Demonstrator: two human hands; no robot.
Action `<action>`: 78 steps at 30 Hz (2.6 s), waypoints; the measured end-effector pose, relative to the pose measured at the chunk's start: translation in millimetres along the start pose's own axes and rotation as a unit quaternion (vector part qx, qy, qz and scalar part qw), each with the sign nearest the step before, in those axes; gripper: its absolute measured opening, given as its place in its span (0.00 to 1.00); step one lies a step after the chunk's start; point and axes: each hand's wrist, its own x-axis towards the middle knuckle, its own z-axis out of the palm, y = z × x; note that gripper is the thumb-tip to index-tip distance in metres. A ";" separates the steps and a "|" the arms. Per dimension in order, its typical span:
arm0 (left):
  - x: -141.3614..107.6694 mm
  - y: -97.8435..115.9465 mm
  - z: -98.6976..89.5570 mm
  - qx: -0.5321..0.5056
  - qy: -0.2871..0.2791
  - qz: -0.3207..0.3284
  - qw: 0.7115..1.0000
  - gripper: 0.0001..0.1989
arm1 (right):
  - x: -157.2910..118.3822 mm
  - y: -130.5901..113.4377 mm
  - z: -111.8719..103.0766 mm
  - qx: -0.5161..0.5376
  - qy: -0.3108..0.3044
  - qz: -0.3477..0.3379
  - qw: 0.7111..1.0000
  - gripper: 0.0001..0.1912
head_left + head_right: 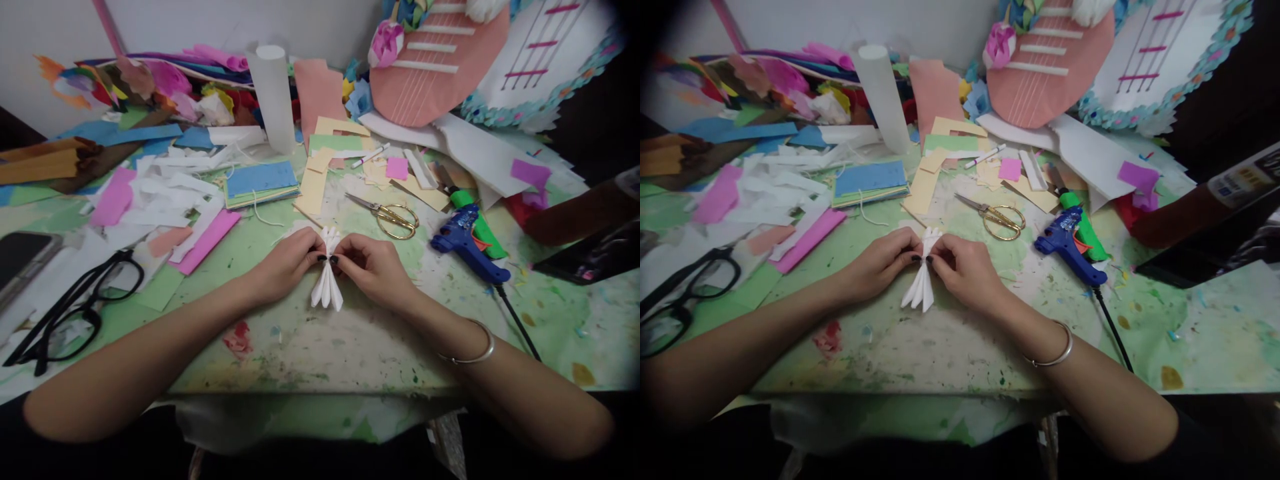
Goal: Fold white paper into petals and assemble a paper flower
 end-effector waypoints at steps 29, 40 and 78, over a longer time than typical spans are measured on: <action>-2.7 -0.2 -1.9 -0.070 -0.009 -0.025 0.997 0.06 | 1.5 5.3 -2.9 0.073 -0.023 0.010 0.997 0.04; -2.4 4.4 -5.0 -0.006 -0.027 0.005 1.000 0.04 | 0.8 5.3 -5.9 0.066 -0.036 0.014 0.997 0.06; -3.1 3.6 4.2 0.070 0.023 0.084 0.994 0.08 | 6.6 0.0 -4.5 0.309 -0.061 0.068 0.947 0.06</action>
